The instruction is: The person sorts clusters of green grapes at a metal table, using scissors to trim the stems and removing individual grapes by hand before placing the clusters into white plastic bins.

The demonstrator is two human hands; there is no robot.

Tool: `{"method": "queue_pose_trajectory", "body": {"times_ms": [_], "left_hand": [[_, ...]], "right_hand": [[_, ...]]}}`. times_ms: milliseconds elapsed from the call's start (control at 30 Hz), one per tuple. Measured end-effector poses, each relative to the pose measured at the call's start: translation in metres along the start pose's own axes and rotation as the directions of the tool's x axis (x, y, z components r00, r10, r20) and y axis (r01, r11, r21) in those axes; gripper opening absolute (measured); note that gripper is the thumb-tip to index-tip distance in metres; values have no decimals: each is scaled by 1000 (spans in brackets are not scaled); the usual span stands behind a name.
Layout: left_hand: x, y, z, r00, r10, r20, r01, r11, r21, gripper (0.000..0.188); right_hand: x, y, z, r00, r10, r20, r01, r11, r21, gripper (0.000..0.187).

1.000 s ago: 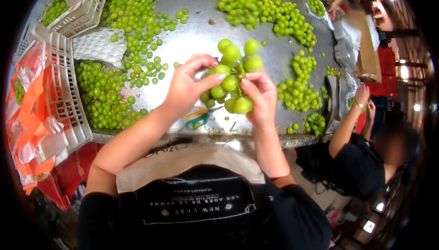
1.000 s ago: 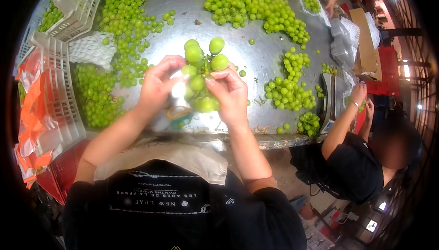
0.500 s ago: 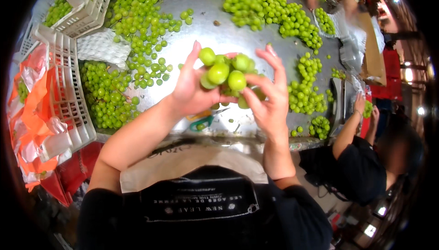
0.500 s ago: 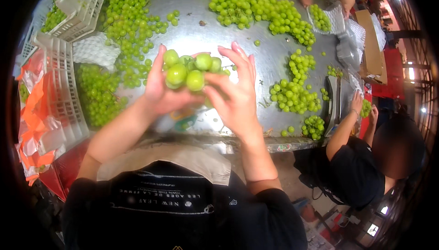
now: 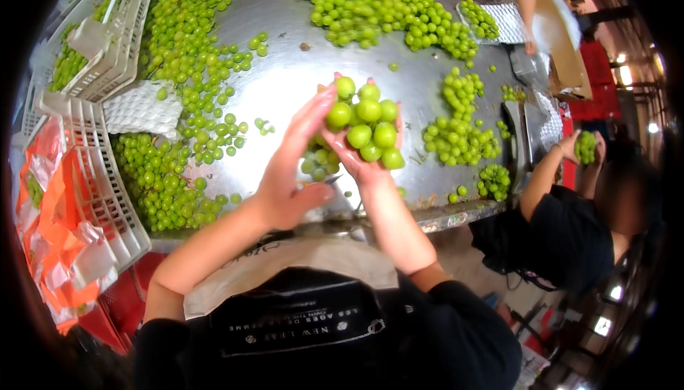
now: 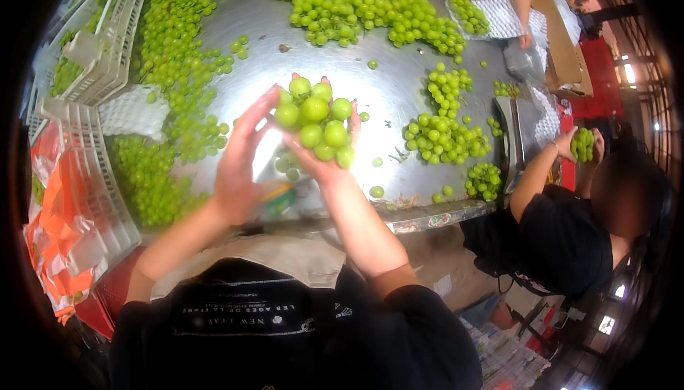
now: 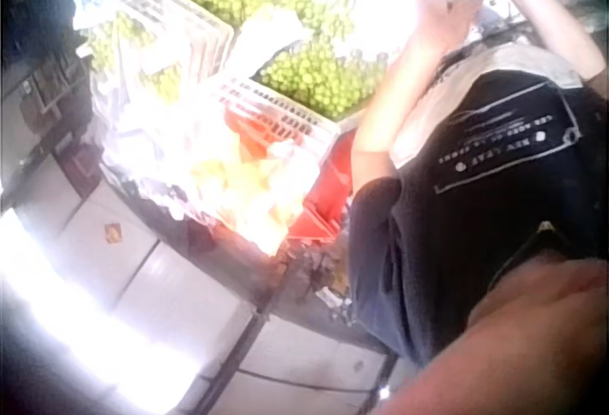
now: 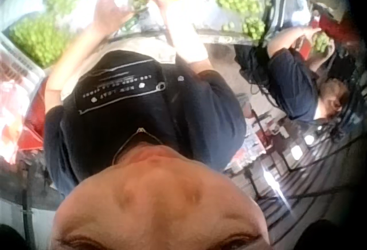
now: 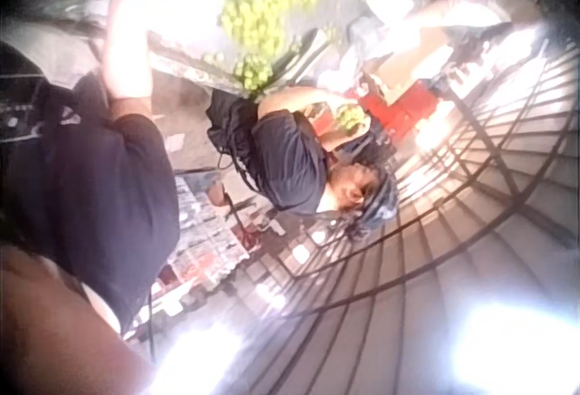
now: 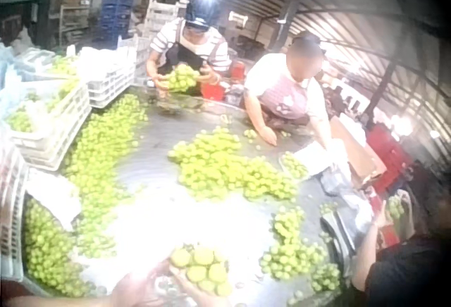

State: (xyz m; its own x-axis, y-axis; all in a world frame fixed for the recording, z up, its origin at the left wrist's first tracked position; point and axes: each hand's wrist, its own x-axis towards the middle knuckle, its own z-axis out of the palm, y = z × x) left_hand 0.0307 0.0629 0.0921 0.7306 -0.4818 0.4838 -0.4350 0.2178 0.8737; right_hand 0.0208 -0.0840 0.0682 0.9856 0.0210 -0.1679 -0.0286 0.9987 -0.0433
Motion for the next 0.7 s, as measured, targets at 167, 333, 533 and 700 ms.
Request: {"method": "queue_pose_trajectory", "body": {"times_ms": [167,333,533,700], "left_hand": [[1,4,-13,994,-65,-86,78,985,155,67],[3,4,2,799,-599,-40,557,764,-324,53],[9,6,8,576,-740,348,771,350,-532,49],[14,9,14,640,-740,206,729,500,-468,51]], "right_hand": [[-3,-14,-11,959,57,278,-77,995,63,52],[-1,-24,-21,949,-15,315,47,994,-94,42],[-1,-33,-24,927,-119,355,271,867,-419,48],[-7,-28,7,902,-147,407,403,627,-666,70]]}}
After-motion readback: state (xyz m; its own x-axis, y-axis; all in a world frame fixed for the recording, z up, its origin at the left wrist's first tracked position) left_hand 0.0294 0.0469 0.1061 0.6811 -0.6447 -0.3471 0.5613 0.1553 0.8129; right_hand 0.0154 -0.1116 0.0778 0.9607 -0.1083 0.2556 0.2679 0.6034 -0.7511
